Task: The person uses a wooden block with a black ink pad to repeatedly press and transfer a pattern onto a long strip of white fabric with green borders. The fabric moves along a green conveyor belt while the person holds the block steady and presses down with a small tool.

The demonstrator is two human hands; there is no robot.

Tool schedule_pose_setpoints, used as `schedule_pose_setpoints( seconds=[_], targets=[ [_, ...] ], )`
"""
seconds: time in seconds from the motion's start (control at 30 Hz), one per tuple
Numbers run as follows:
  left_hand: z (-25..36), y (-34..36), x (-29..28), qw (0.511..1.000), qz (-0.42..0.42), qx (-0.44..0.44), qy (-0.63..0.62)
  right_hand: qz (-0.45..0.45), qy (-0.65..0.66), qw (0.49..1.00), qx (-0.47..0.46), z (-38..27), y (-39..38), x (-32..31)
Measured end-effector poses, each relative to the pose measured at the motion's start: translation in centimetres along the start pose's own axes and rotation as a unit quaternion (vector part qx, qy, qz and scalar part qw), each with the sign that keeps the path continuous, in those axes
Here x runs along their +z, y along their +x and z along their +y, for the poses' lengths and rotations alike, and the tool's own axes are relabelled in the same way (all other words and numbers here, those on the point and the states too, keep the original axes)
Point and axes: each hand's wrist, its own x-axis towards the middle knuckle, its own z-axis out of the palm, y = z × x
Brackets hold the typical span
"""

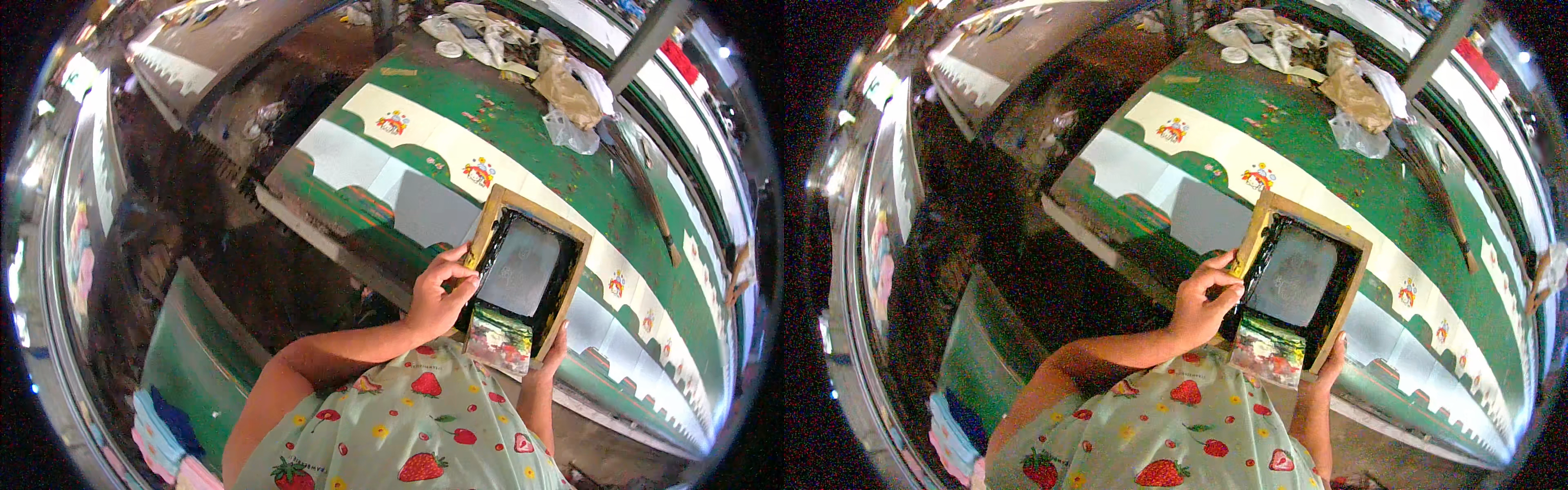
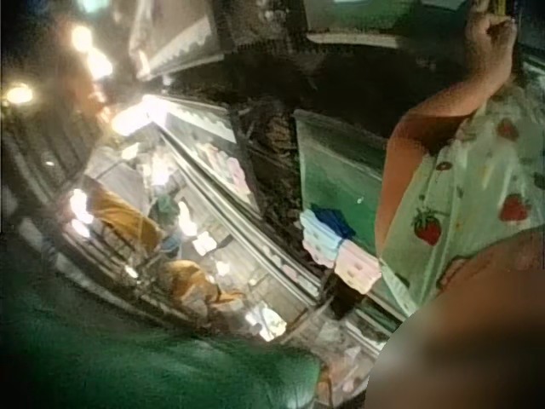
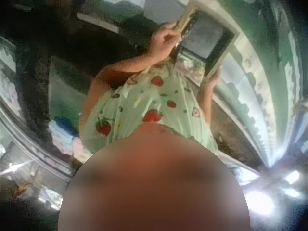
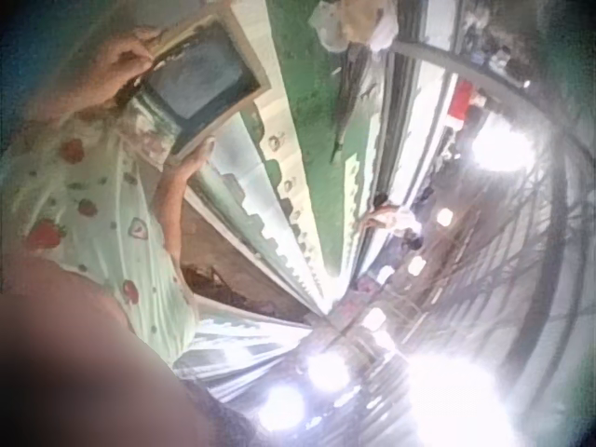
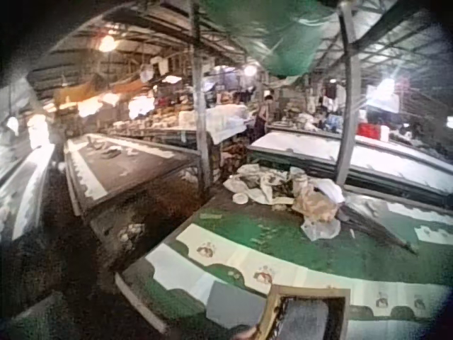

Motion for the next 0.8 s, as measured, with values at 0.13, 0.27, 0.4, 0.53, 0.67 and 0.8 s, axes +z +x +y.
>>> schedule_pose_setpoints(
  seconds=[0.13, 0.27, 0.4, 0.53, 0.67, 0.8],
  targets=[
    [-1.0, 1.5, -0.4, 0.999, 0.001, 0.036, 0.019, 0.008, 0.032, 0.999, -0.019, 1.6, -0.3, 1.1],
    [-2.8, 4.1, -2.4, 0.994, -0.075, -0.026, -0.073, 0.058, 0.039, 0.996, -0.063, 3.0, -0.7, 3.3],
    [-5.1, 7.2, -5.7, 0.992, -0.104, -0.006, -0.071, 0.152, 0.063, 0.982, -0.088, 8.1, -0.9, 7.3],
    [-6.9, 8.0, -7.6, 0.989, -0.138, 0.007, -0.052, 0.188, 0.023, 0.975, -0.115, 9.4, -2.7, 8.5],
    [-8.6, 9.0, -9.3, 0.988, -0.144, 0.021, -0.042, 0.17, -0.012, 0.976, -0.137, 10.9, -3.2, 9.2],
    [-9.9, 11.4, -13.1, 0.988, -0.155, -0.008, -0.022, 0.236, -0.085, 0.956, -0.151, 13.6, -2.0, 12.5]
  ],
)
